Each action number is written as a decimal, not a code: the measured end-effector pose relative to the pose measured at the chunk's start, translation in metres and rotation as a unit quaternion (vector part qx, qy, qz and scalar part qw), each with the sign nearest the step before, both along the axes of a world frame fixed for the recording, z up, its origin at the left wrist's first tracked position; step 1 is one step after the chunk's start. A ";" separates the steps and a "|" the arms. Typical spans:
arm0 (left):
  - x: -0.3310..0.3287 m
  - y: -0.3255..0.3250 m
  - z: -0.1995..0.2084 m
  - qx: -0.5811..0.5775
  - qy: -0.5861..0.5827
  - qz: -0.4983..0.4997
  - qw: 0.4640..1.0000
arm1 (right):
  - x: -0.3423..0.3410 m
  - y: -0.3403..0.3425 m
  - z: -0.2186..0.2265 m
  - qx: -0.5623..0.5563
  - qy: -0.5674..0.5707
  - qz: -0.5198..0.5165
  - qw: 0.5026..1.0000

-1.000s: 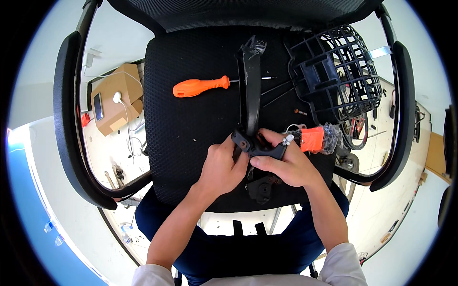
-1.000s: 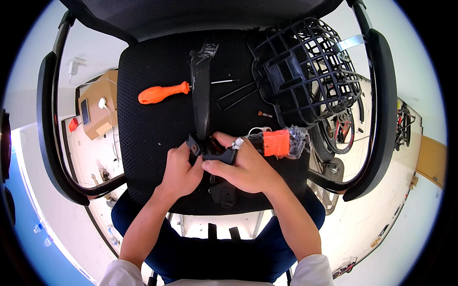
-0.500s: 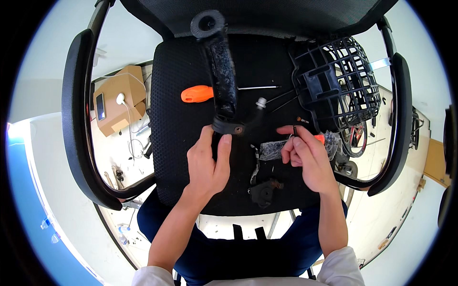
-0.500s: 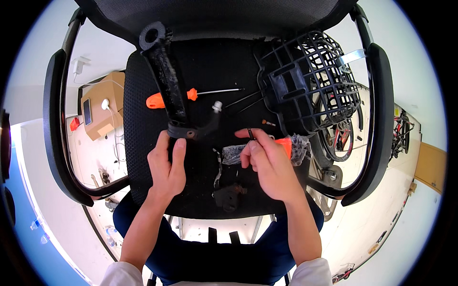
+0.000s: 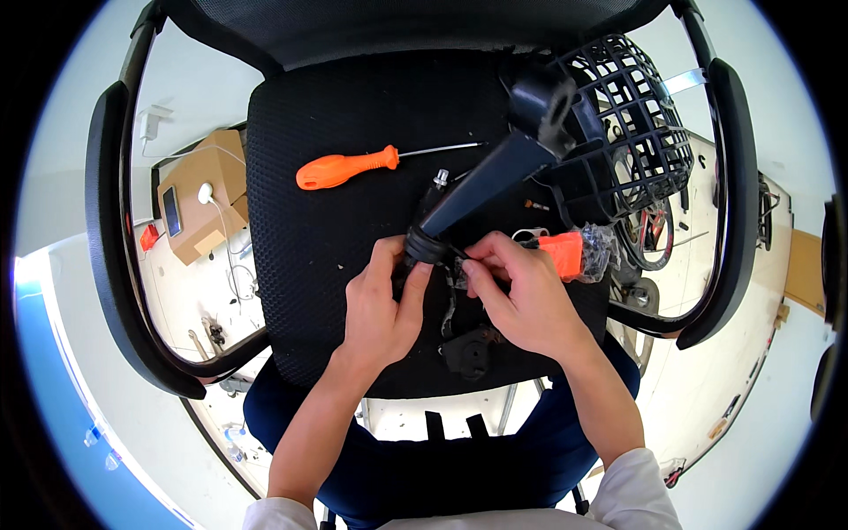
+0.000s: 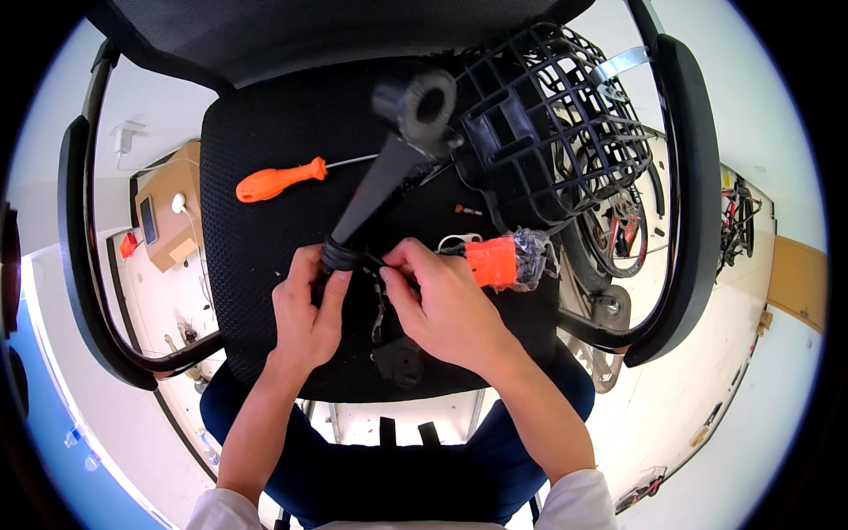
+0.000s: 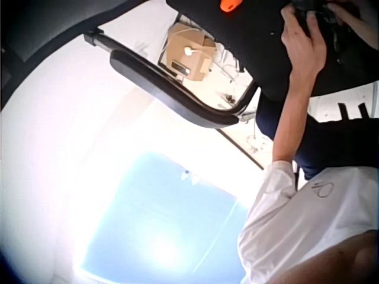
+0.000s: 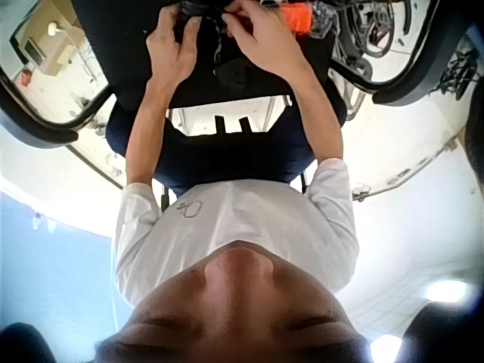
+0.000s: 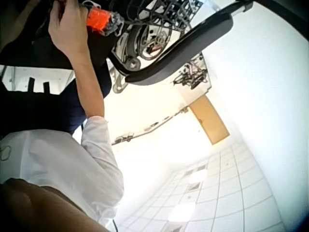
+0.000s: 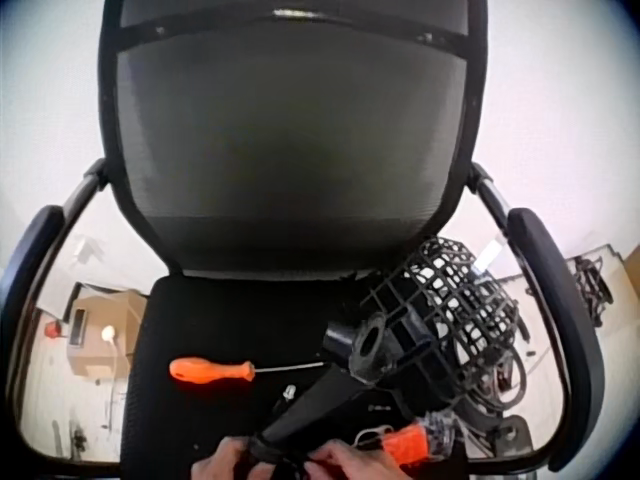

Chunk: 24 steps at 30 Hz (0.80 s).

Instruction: The person assembles a bicycle fork by attaching a black strap and tightening it with an Allen key. They also handle a bicycle wheel and a basket, placing them on a chair while working.

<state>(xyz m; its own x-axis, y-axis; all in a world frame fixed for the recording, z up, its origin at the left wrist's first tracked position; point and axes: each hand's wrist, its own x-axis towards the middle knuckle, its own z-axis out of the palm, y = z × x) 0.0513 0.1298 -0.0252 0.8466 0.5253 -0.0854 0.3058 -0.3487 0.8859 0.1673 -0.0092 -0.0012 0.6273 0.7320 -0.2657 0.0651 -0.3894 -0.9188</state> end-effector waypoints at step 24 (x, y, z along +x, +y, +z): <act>0.001 0.003 0.008 0.004 0.040 -0.036 0.999 | 0.028 0.004 0.014 -0.097 0.354 0.046 0.929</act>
<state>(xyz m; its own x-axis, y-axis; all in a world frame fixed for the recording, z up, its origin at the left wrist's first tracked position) 0.0519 0.1331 -0.0170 0.8726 0.4651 -0.1493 0.3489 -0.3796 0.8568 0.1958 -0.0050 0.0125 0.1814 0.6688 -0.7210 -0.4878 -0.5754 -0.6565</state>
